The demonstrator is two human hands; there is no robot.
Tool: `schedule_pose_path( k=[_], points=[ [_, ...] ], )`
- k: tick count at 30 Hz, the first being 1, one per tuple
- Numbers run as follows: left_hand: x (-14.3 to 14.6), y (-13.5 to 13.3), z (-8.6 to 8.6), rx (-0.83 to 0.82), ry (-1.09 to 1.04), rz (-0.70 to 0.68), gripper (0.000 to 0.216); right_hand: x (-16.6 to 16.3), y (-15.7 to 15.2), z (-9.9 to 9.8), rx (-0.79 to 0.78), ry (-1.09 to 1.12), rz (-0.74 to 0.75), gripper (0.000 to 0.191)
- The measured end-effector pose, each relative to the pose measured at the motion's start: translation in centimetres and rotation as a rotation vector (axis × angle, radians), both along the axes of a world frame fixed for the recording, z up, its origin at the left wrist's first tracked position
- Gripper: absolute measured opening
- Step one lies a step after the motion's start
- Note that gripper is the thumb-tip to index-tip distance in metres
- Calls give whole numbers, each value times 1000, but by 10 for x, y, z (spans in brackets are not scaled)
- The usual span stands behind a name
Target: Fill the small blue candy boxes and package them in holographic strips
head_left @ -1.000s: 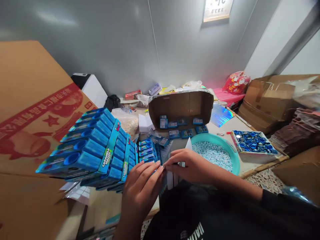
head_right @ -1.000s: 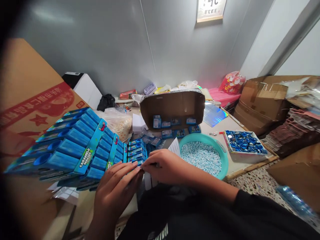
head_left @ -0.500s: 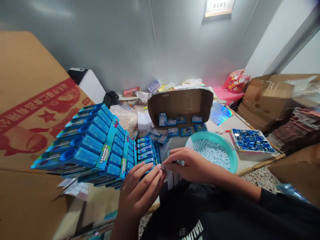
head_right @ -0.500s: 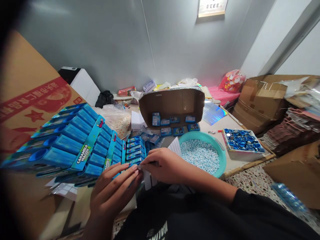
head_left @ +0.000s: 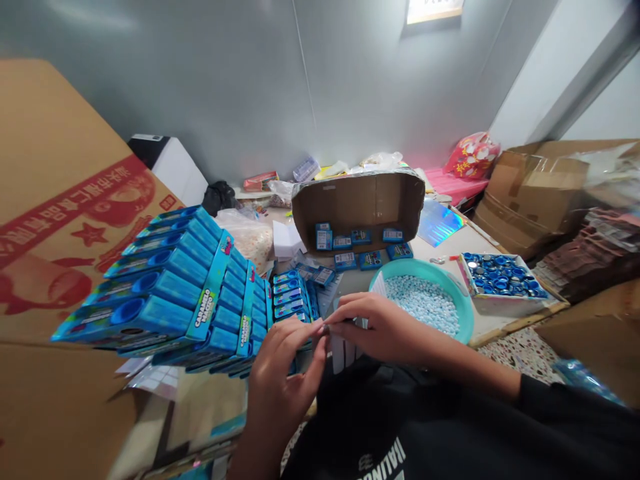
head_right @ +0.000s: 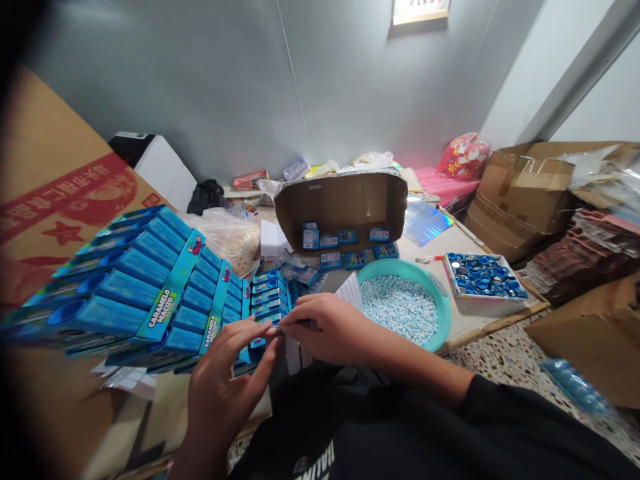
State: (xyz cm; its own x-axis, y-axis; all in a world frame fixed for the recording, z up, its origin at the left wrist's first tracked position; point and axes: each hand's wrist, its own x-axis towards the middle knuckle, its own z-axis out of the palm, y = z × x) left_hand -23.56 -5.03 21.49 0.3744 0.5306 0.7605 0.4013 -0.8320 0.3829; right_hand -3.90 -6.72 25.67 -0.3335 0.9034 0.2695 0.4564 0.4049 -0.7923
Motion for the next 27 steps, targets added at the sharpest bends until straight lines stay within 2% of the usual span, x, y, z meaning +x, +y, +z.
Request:
schedule_pose_path(
  k=[7,9,12,15,17,19,21,23,25,27],
  points=[
    [-2,2,-11,-237,-126,-20,27,3,0,-2,16,-10,-9,17],
    [-2,2,-12,-220,-147,-46,27,2,0,-3,30,-2,-14,17],
    [-3,0,-10,-105,-174,-134,29,1,3,-7,58,10,-46,17],
    [-4,-7,-11,-53,-246,-226,34,9,11,-14,90,10,-119,17],
    [-7,-11,-18,-114,-339,-212,32,30,19,-20,101,-26,-213,19],
    [-12,-10,-30,-225,-482,-134,25,66,26,-26,99,-88,-372,22],
    [-18,-4,-47,-387,-634,-39,15,112,30,-35,83,-136,-601,23],
    [-21,6,-64,-605,-717,29,14,157,32,-48,13,-187,-751,26],
    [-20,17,-77,-830,-738,71,27,188,35,-66,-116,-281,-806,28],
    [-14,28,-84,-977,-757,106,38,201,40,-86,-209,-351,-796,26]
  ],
)
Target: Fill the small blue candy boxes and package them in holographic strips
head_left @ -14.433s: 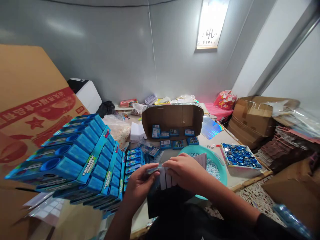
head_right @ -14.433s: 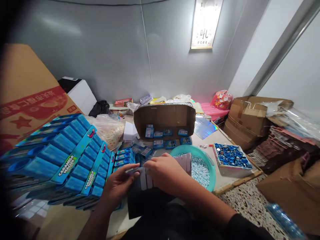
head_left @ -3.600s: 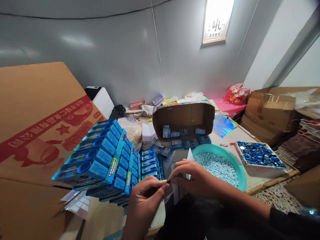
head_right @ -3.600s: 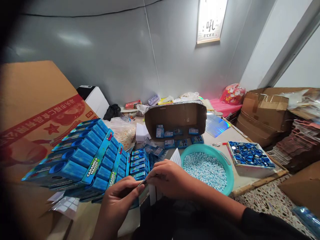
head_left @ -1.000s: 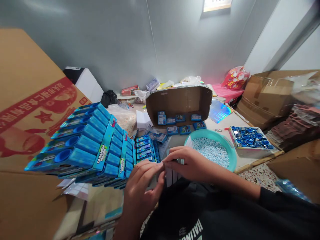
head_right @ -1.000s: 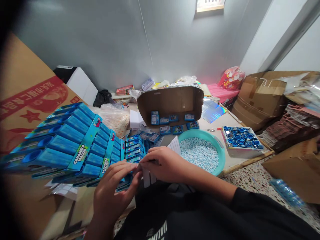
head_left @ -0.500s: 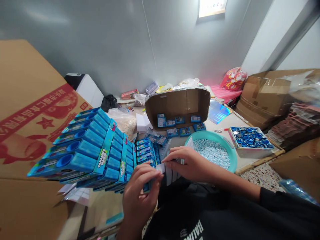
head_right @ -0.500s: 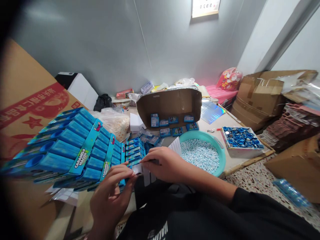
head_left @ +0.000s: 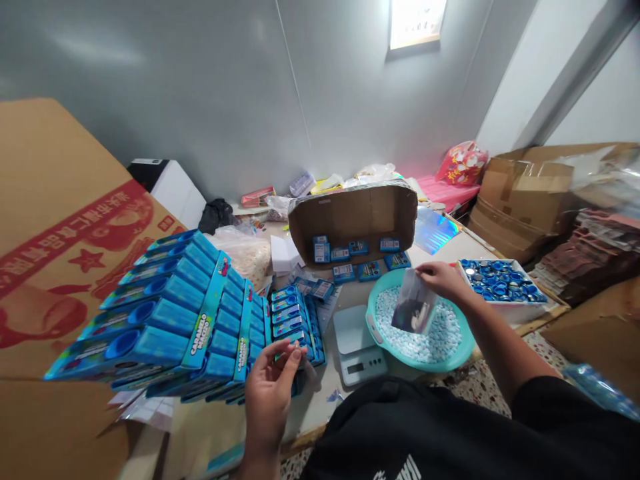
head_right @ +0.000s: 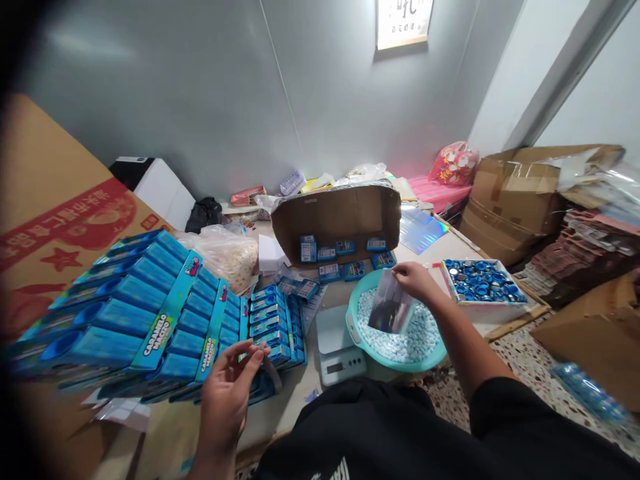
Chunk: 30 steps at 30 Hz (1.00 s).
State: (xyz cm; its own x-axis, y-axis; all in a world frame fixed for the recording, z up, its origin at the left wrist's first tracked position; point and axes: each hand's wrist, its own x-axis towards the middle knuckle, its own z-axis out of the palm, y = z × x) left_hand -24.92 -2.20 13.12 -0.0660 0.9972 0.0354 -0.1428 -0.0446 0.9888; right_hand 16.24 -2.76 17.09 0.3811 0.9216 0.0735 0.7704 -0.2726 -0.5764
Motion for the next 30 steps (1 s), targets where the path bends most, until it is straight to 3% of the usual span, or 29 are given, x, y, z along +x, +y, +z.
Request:
schedule_pose_path(
  k=[4,8,13,18,25,28,30],
  points=[
    [20,31,-2,-106,-34,84,47,-15,20,-30,-40,4,12,24],
    [34,72,-4,-73,-17,217,43,-67,51,-39,37,107,126,35],
    [46,119,-19,-66,-5,387,36,-159,106,-52,-18,484,521,45],
    [48,143,-43,-113,20,432,40,-225,160,-89,-72,821,594,55],
    [36,157,-70,-140,169,462,42,-241,180,-126,-56,1078,561,55],
    [31,158,-74,-93,290,470,39,-240,186,-135,-45,1118,565,51],
    [28,157,-74,-30,395,477,34,-240,191,-140,-45,1148,563,61]
  ],
)
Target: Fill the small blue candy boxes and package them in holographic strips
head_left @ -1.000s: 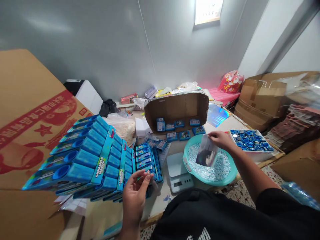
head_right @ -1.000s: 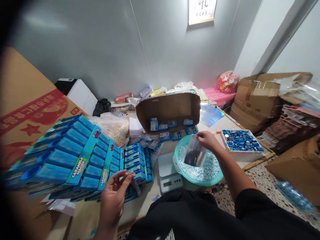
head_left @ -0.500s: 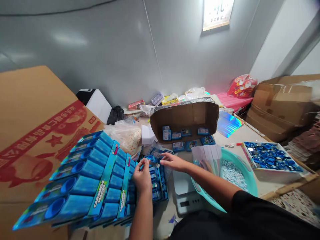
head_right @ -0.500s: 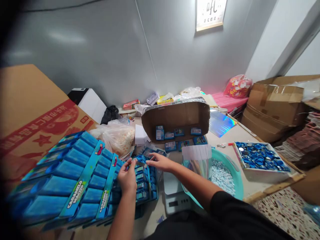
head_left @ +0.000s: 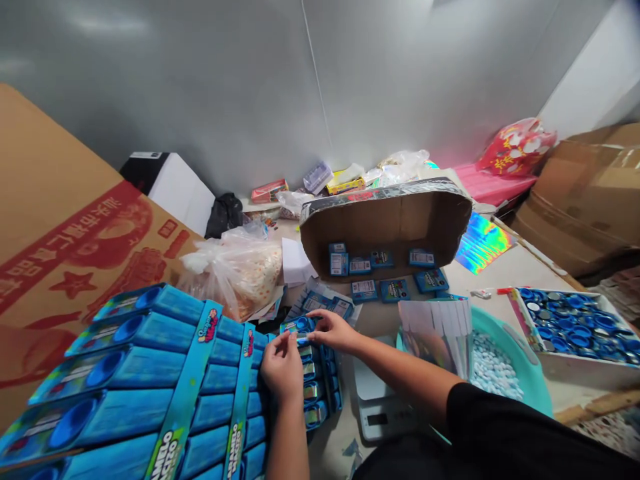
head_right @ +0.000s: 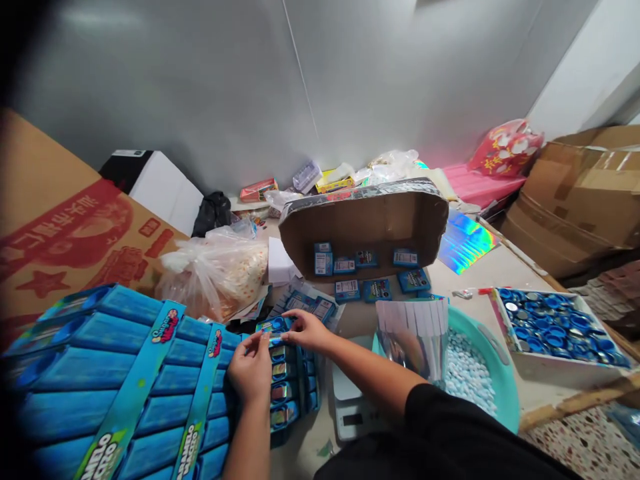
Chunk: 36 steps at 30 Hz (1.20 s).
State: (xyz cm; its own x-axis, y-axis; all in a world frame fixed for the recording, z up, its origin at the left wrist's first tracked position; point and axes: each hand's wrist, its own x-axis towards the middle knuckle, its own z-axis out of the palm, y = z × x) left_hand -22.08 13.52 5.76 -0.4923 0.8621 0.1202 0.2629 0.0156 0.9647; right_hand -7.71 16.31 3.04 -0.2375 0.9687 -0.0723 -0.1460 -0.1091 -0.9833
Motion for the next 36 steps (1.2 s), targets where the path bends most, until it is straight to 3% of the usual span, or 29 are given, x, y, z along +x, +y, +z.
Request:
schedule_pose_path(
  k=[2,8,16,20,24,27,30,32,33,34,36],
  points=[
    [-2,-2,3,54,135,-10,27,0,4,-5,-11,32,4,67],
    [-5,-3,11,185,452,-91,22,-3,9,-12,-23,124,27,61],
    [-6,0,4,153,679,-85,22,-17,7,-29,-114,117,-55,73],
    [-9,8,5,143,719,-77,21,-33,-8,-27,-170,16,-193,62],
    [-10,12,11,186,690,-95,23,-31,-22,-4,-171,-94,-246,36],
    [-4,-6,20,299,658,-161,27,10,-37,27,-76,-176,-294,14],
    [2,-48,26,441,652,-329,22,89,-65,65,111,-315,-353,15],
    [6,-81,24,521,660,-481,22,149,-88,86,352,-761,-401,25],
    [8,-97,20,548,656,-540,23,177,-99,94,373,-983,-409,33],
    [10,-111,16,562,641,-581,24,201,-109,99,327,-1171,-373,41],
    [16,-133,7,544,590,-609,24,236,-126,104,205,-1341,-288,38]
  ],
)
